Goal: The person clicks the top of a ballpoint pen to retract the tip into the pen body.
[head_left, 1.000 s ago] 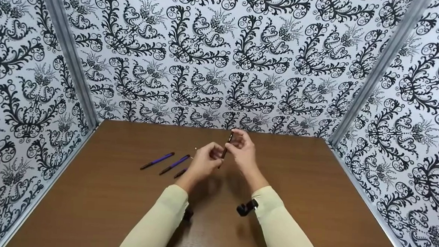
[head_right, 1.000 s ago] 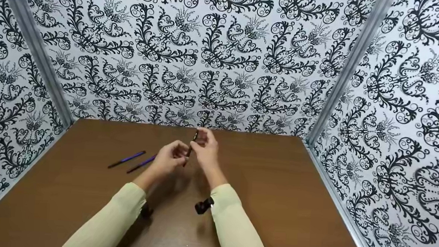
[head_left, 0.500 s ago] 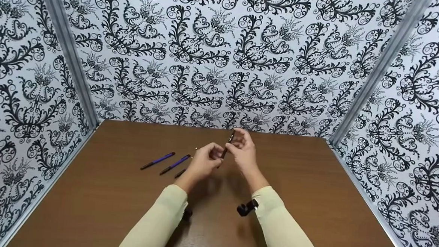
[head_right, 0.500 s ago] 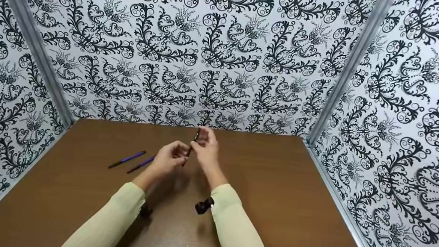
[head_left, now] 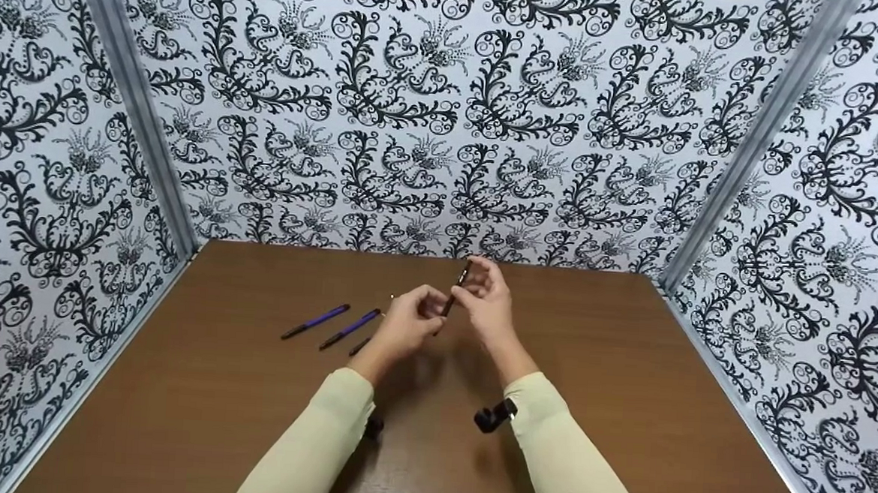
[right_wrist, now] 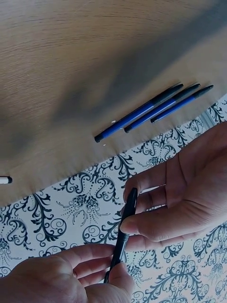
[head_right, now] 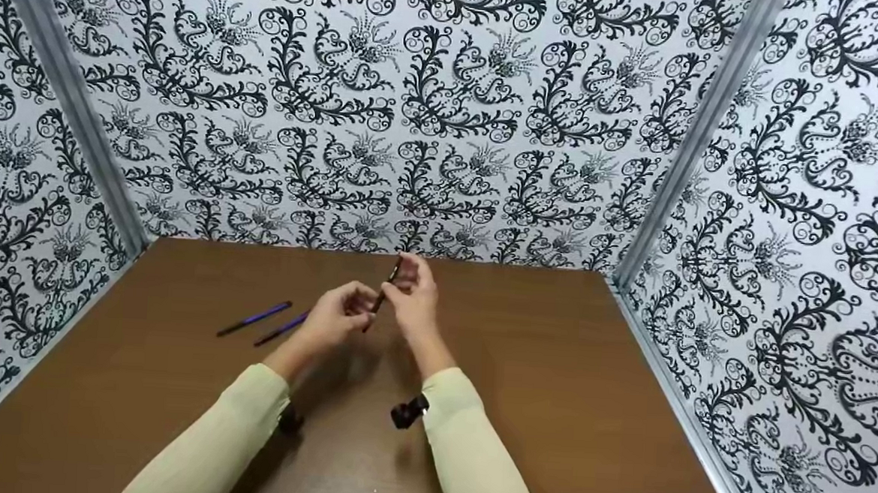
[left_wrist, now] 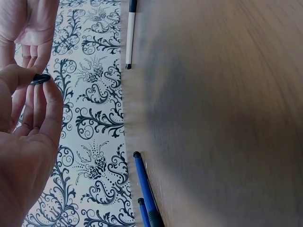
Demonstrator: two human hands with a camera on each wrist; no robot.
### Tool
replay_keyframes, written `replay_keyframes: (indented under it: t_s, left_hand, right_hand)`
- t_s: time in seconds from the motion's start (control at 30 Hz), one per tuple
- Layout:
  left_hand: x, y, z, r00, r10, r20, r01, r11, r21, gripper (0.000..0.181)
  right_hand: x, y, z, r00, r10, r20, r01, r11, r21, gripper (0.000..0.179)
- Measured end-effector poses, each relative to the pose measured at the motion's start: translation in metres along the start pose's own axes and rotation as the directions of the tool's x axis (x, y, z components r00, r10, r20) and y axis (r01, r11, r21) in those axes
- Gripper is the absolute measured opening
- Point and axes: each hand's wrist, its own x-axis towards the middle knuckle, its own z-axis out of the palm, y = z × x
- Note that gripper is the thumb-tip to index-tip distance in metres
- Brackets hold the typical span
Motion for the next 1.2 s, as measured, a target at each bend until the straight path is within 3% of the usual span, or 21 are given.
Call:
replay_keyframes:
  t_s: [0.23, 0.53, 0.8, 1.2]
  left_hand:
    - [0.0, -0.001, -0.003, 1.0, -0.001, 0.008, 0.001, 1.0, 0.0, 0.034]
    - [-0.003, -0.003, -0.009, 1.0, -0.011, 0.008, 0.01, 0.997, 0.072, 0.03]
    - [-0.006, -0.004, -0.016, 1.0, -0.017, -0.007, 0.017, 0.995, 0.098, 0.027]
    - [-0.012, -0.01, -0.024, 0.999, -0.042, 0.029, 0.035, 0.978, 0.205, 0.023]
  right_hand:
    - [0.0, 0.0, 0.0, 1.0, 0.01, 0.01, -0.01, 1.0, 0.013, 0.063]
    - [0.0, 0.003, -0.006, 0.998, 0.027, 0.053, -0.031, 0.997, 0.071, 0.06]
    - [-0.002, 0.006, -0.018, 0.998, 0.034, 0.057, -0.033, 0.999, -0.03, 0.06]
    - [-0.003, 0.014, -0.036, 0.993, 0.047, 0.104, -0.026, 0.981, -0.194, 0.056]
